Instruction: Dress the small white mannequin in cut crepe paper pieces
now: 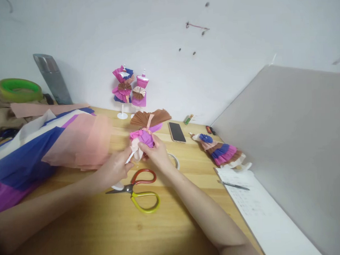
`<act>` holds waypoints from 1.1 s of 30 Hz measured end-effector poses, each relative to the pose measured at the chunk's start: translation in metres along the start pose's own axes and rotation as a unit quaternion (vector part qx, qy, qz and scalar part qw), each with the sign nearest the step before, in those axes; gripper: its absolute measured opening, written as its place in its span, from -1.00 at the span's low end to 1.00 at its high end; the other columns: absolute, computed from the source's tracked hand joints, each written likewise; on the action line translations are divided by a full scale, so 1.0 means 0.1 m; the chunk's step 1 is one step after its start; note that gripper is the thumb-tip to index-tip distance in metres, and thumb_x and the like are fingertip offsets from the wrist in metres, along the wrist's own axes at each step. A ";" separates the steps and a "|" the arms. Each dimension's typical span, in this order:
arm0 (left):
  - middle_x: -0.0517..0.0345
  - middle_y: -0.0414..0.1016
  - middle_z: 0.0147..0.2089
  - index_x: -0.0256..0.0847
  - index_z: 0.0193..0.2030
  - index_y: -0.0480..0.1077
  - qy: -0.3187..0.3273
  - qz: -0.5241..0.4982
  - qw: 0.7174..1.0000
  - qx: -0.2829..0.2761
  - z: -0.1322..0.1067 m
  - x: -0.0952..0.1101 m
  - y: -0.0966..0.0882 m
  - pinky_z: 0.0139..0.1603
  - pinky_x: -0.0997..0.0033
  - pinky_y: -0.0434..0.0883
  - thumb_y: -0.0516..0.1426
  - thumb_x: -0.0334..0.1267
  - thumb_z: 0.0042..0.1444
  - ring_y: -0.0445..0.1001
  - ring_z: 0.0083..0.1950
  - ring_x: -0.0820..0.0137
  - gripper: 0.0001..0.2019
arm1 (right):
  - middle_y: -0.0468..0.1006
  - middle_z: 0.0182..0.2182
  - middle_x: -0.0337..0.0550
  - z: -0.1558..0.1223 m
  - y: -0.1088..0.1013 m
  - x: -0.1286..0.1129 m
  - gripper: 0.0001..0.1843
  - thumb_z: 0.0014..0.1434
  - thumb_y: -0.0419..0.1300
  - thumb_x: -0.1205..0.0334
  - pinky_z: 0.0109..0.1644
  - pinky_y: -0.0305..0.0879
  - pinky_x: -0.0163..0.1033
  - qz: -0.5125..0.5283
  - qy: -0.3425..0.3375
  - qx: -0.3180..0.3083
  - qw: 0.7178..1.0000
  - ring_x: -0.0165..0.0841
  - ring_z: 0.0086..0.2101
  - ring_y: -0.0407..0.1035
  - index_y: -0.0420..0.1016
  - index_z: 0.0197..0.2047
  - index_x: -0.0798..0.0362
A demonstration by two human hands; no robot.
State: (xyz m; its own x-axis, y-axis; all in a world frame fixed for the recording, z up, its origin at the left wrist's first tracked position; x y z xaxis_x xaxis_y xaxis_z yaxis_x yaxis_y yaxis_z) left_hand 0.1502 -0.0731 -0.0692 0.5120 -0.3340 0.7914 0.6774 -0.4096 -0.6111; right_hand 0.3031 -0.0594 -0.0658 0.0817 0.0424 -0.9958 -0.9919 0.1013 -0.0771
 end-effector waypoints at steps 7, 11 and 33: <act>-0.01 0.43 -0.37 -0.31 -0.03 0.39 -0.022 0.120 0.993 -0.001 -0.07 0.13 -0.03 -0.28 0.26 0.27 0.02 -0.43 0.14 0.43 -0.36 0.21 -0.73 | 0.43 -0.62 -0.29 0.09 0.00 0.11 -0.69 0.15 0.17 0.00 -0.56 0.29 -0.28 -0.017 -0.044 -0.006 0.999 -0.37 -0.63 0.30 0.48 -0.15 0.02; 0.10 0.41 -0.50 -0.19 -0.21 0.39 -0.055 -0.032 0.996 -0.061 -0.11 0.11 0.04 -0.30 0.27 0.35 0.08 -0.34 0.12 0.46 -0.40 0.22 -0.89 | 0.54 -0.47 -0.18 0.22 -0.17 0.18 -0.80 0.15 0.10 0.15 -0.24 0.38 -0.24 -0.094 -0.126 0.098 0.983 -0.30 -0.37 0.43 0.52 -0.31 0.03; 0.17 0.32 -0.52 -0.25 -0.24 0.35 0.035 0.075 0.996 -0.008 -0.05 0.10 -0.18 -0.38 0.39 0.27 0.02 -0.45 0.13 0.37 -0.47 0.34 -0.88 | 0.55 -0.52 -0.26 0.08 -0.12 -0.08 -0.55 -0.19 0.51 0.03 -0.57 0.36 -0.34 0.203 0.065 -0.117 0.970 -0.42 -0.58 0.35 0.54 -0.26 0.03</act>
State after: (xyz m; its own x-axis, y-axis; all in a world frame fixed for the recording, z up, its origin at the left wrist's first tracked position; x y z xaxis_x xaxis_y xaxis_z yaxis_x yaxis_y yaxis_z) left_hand 0.1406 -0.0732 -0.0504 0.5683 -0.4518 0.6877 0.5863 -0.3640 -0.7237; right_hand 0.3148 -0.0528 -0.0570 -0.3192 -0.0947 -0.9429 -0.9357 -0.1262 0.3294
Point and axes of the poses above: each hand's wrist, its own z-axis towards the middle knuckle, its own y-axis out of the palm, x = y × z, the point moved 4 cm from there along z, towards the middle knuckle
